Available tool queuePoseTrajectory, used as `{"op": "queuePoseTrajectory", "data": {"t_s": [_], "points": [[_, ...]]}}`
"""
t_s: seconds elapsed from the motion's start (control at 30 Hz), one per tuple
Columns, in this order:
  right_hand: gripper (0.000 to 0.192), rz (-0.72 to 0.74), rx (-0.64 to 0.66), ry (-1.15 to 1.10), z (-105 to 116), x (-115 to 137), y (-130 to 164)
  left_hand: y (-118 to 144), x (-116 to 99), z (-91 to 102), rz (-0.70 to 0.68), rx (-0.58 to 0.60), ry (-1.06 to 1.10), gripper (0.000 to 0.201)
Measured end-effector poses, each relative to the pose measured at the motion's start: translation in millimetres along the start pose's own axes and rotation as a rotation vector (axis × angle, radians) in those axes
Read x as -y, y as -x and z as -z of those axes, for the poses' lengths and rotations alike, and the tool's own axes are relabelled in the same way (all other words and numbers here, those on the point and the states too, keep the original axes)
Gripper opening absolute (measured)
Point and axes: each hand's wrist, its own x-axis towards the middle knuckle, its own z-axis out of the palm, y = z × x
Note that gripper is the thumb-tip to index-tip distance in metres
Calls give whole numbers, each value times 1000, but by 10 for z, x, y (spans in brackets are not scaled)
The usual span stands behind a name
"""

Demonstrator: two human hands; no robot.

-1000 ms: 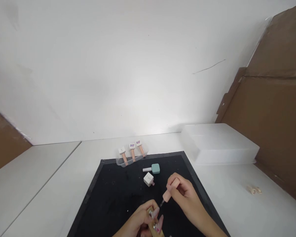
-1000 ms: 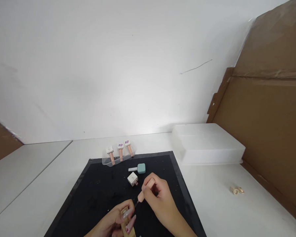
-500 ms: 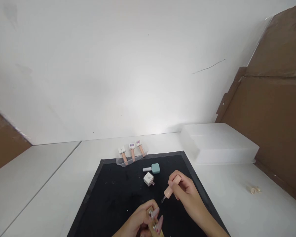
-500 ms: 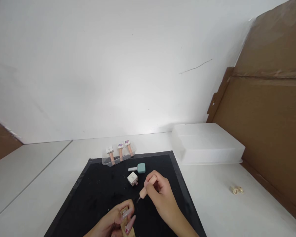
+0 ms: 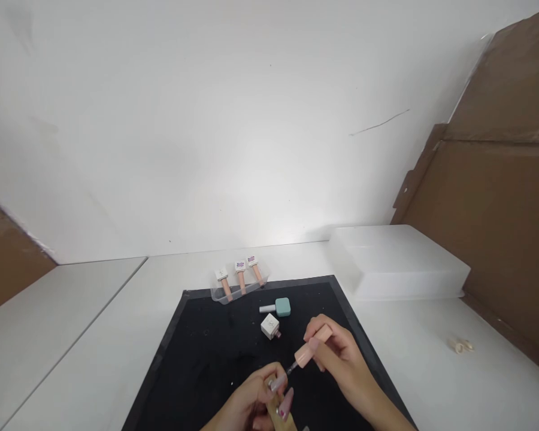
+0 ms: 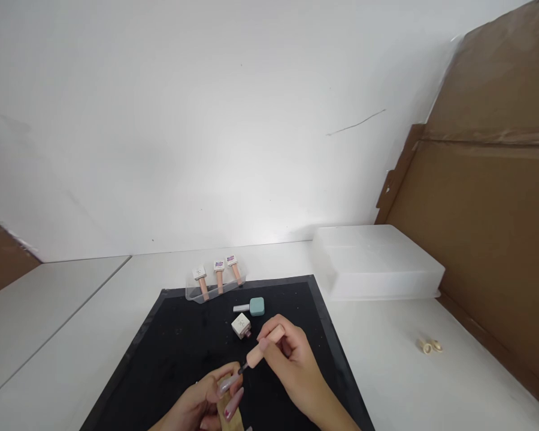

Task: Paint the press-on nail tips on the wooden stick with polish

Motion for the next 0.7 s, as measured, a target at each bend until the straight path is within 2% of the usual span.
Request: {"op": "queuePoseTrajectory", "data": {"t_s": [0.17,0.3,0.4,0.6,0.7], "points": [[15,47,52,130,-18,51,36,-14,3,-3,1,10,11,10],[22,110,-13,101,-33,22,16,-11,22,22,6,13,36,10],[23,100,-47,74,-26,8,21,-11,25,43,18,24,50,10],[15,97,82,136,-55,48,50,-21,19,30,24,7,23,8],[20,112,14,122,-62,24,42,-16,24,26,29,11,39,8]]}}
